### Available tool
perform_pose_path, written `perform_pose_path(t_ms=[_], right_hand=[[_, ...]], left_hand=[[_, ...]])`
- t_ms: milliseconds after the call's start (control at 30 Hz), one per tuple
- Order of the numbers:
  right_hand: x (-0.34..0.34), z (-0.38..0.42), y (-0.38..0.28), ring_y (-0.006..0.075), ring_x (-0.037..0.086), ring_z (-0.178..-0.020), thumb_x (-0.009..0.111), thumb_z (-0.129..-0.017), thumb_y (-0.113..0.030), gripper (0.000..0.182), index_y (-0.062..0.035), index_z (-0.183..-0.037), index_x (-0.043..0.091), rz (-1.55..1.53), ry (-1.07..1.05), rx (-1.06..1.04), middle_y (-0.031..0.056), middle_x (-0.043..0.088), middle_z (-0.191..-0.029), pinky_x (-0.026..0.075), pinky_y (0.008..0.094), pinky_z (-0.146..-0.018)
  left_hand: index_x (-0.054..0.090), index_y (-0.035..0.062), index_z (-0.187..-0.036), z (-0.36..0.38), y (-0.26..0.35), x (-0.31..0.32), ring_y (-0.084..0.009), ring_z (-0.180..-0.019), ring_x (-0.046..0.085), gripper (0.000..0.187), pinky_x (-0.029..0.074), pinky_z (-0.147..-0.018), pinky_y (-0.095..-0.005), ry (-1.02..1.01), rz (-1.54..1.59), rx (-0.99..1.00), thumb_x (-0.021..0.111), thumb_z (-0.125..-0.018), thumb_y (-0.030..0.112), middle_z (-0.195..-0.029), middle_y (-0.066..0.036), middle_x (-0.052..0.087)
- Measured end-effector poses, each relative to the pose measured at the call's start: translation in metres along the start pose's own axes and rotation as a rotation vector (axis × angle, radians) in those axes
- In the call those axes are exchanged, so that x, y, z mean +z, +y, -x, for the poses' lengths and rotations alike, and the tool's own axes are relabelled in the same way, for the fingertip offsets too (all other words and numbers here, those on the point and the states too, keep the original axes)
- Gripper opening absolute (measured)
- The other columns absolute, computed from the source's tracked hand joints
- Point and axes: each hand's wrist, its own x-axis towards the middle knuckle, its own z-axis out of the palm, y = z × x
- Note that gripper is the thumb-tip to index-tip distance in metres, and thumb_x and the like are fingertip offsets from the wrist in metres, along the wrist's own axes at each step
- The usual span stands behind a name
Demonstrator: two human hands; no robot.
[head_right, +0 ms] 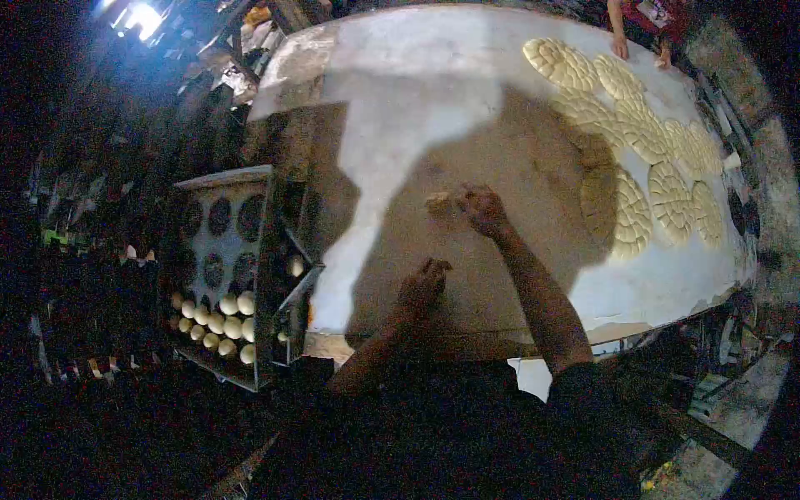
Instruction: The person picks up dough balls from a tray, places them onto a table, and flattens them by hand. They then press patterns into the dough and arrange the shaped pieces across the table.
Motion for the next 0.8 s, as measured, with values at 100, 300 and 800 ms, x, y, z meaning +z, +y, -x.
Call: perform_pose_path(t_ms=[100,300,800], right_hand=[[0.016,-0.023,-0.040,0.0289,0.065,-0.079,0.062,-0.088,-0.024,0.027,0.0011,-0.100,0.062,0.122,-0.215,0.056,0.0173,0.066,-0.092,0.052,0.0377,-0.074],[-0.006,-0.009,-0.081,0.0237,0.065,-0.072,0.062,-0.087,-0.014,0.019,0.0001,-0.098,0.064,-0.041,-0.356,0.007,0.0157,0.067,-0.084,0.052,0.0360,-0.068],[-0.142,0.117,-0.055,0.0295,0.065,-0.077,0.052,-0.096,-0.035,0.035,-0.0012,-0.097,0.059,-0.495,-0.128,0.250,0.0181,0.064,-0.084,0.050,0.0381,-0.068]], left_hand=[[0.050,0.0037,-0.117,0.003,-0.026,-0.037,-0.0339,-0.089,0.060,0.026,0.051,-0.075,-0.0433,0.282,0.148,0.264,0.051,-0.095,0.016,-0.107,-0.017,0.055],[0.047,-0.0013,-0.119,-0.004,-0.021,-0.085,-0.0223,-0.067,0.063,0.038,0.052,-0.056,-0.0325,0.413,0.588,0.098,0.057,-0.094,0.026,-0.113,-0.018,0.053],[0.049,0.0004,-0.108,-0.045,0.114,0.022,-0.0285,-0.068,0.062,0.021,0.048,-0.061,-0.0360,0.004,0.275,0.375,0.044,-0.100,0.019,-0.082,-0.016,0.061]])
